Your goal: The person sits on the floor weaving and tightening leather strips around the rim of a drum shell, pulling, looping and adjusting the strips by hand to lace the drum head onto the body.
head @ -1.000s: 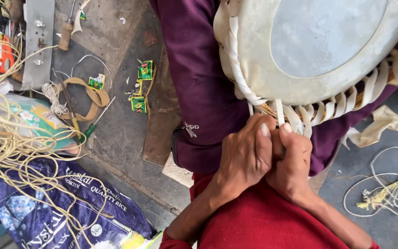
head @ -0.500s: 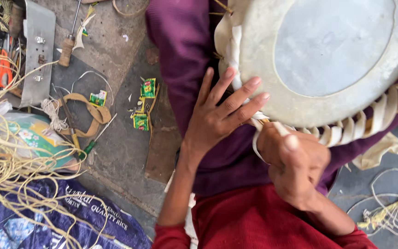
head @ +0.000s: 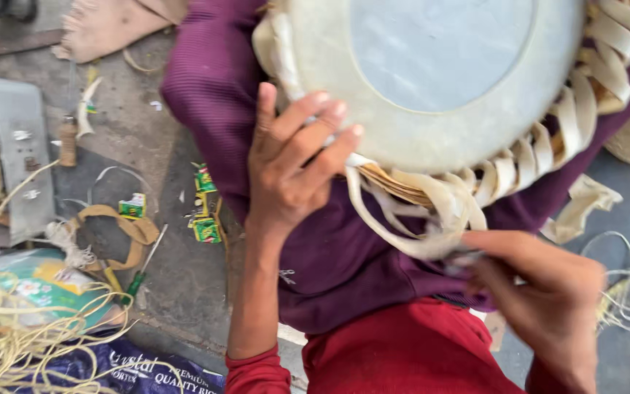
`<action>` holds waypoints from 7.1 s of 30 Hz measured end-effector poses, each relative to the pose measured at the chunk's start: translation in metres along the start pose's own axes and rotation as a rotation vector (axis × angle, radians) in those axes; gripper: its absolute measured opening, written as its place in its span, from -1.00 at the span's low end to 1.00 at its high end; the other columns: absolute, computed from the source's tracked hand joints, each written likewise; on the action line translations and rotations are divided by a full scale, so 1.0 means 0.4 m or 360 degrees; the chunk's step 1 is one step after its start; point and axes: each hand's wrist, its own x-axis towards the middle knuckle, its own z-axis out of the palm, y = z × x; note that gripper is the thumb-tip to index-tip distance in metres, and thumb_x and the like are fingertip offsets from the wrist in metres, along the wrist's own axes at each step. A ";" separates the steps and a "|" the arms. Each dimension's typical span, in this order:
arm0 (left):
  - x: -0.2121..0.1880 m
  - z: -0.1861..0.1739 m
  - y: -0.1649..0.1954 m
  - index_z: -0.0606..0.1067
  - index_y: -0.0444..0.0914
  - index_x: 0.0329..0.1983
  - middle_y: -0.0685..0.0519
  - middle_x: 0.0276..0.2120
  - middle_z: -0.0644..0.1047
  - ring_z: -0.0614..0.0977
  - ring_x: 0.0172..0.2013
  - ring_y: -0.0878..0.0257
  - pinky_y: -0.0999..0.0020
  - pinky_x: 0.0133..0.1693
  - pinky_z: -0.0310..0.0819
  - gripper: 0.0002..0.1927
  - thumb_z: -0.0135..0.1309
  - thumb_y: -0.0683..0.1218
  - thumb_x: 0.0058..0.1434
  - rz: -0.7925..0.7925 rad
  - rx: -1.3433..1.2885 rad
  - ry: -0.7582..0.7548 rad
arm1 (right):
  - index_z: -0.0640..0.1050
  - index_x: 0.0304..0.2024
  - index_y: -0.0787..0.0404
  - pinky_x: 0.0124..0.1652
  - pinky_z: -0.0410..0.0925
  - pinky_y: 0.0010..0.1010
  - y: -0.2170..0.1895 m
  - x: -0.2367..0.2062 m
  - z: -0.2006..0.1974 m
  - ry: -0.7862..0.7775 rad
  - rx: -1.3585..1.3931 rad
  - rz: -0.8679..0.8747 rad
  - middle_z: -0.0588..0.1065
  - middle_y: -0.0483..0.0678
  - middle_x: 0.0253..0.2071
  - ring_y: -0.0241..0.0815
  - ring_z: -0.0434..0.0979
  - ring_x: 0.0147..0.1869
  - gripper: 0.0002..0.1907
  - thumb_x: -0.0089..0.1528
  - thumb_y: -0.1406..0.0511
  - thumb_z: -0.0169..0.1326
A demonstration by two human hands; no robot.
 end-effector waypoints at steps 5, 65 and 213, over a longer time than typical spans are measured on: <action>-0.011 0.010 0.008 0.63 -0.10 0.10 0.12 0.11 0.54 0.47 0.27 0.14 -0.21 0.47 0.11 -0.76 0.23 -0.14 0.38 0.0025 0.0028 0.0002 | 0.51 0.10 0.36 -0.18 0.34 -0.62 0.117 -0.032 0.063 0.0465 0.0355 0.0120 0.56 -0.14 -0.14 -0.45 0.48 -0.18 -0.81 0.43 0.52 0.06; 0.061 0.026 0.094 0.59 0.00 0.13 0.31 0.13 0.50 0.46 0.20 0.35 0.11 0.03 0.22 -0.78 0.24 -0.09 0.45 0.0356 0.0139 0.0024 | 0.44 0.36 0.49 -0.29 0.44 -0.46 0.155 -0.066 0.014 -0.0339 0.2801 0.0524 0.57 0.02 -0.15 -0.31 0.56 -0.41 -0.52 0.42 0.36 -0.03; 0.034 -0.145 0.276 0.54 -0.14 -0.17 0.11 -0.18 0.53 0.60 -0.04 0.24 0.12 0.11 0.41 -0.63 -0.04 0.21 0.47 -0.0222 -0.1123 0.0621 | 0.43 -0.19 0.32 -0.25 0.32 -0.37 0.010 0.047 0.214 0.0080 0.0026 -0.1077 0.42 -0.03 -0.32 -0.18 0.46 -0.25 -0.64 0.49 0.15 -0.19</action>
